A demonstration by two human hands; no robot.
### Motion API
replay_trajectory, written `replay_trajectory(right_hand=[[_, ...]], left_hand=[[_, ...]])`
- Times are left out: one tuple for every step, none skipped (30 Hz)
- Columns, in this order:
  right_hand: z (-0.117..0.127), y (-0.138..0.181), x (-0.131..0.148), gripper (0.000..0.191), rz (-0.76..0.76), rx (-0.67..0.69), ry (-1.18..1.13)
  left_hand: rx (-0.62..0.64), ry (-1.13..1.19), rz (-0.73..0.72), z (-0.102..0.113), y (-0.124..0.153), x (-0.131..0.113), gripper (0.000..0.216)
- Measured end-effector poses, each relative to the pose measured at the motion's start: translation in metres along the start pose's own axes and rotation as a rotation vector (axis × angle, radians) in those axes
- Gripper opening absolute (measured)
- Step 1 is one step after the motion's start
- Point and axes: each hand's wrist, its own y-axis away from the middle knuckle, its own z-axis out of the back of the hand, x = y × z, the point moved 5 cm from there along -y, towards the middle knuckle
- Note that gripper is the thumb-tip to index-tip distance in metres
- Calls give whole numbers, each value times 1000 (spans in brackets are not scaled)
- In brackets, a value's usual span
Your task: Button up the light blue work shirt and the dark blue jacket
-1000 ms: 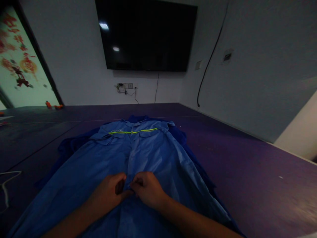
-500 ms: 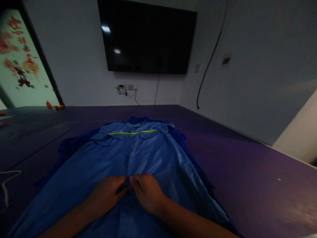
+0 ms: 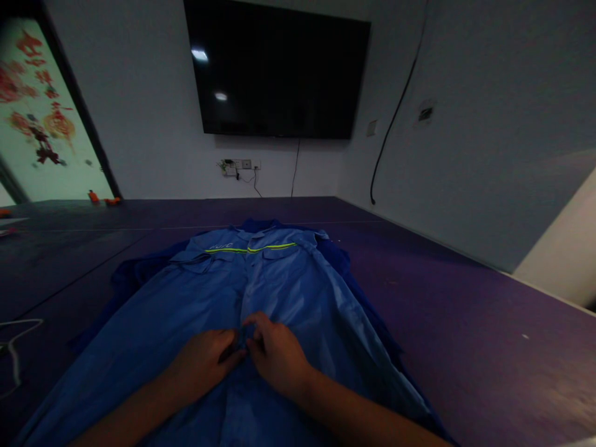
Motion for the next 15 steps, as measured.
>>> replay_trajectory(right_hand=[[0, 0, 2, 37, 32, 20, 28], [0, 0, 4, 41, 66, 45, 56], [-1, 1, 6, 44, 95, 72, 82], [-1, 1, 8, 44, 116, 97, 104], [-1, 1, 9, 44, 130, 121, 119], [-2, 1, 10, 43, 137, 142, 131], [-2, 1, 10, 41, 139, 158, 140], [-2, 1, 10, 40, 137, 167, 151], [-2, 0, 9, 39, 131, 170, 163], [-2, 0, 9, 37, 127, 172, 172], [-2, 0, 8, 36, 124, 175, 178], [-3, 0, 8, 36, 122, 178, 183], [-2, -1, 7, 35, 117, 180, 189], [-2, -1, 7, 34, 112, 183, 199], [-2, -1, 6, 33, 103, 185, 213]], left_hand=[[-2, -2, -5, 0, 0, 0, 26], [-4, -6, -11, 0, 0, 0, 26], [-7, -8, -17, 0, 0, -1, 26], [-11, -8, -22, 0, 0, -1, 25], [-14, -6, -27, 0, 0, -1, 25], [-18, -1, -32, 0, 0, -1, 25], [-21, 6, -35, 0, 0, -1, 25], [-24, 12, -37, 0, 0, -2, 26], [-24, 16, -37, 0, 0, -2, 27], [-23, 18, -37, 0, 0, -2, 28], [-20, 17, -35, 0, 0, -2, 28], [-18, 15, -34, 1, 0, -2, 29], [-15, 11, -34, 1, 0, -2, 29], [-12, 6, -35, 1, 0, -2, 29], [-10, 3, -37, 1, 0, -2, 29]])
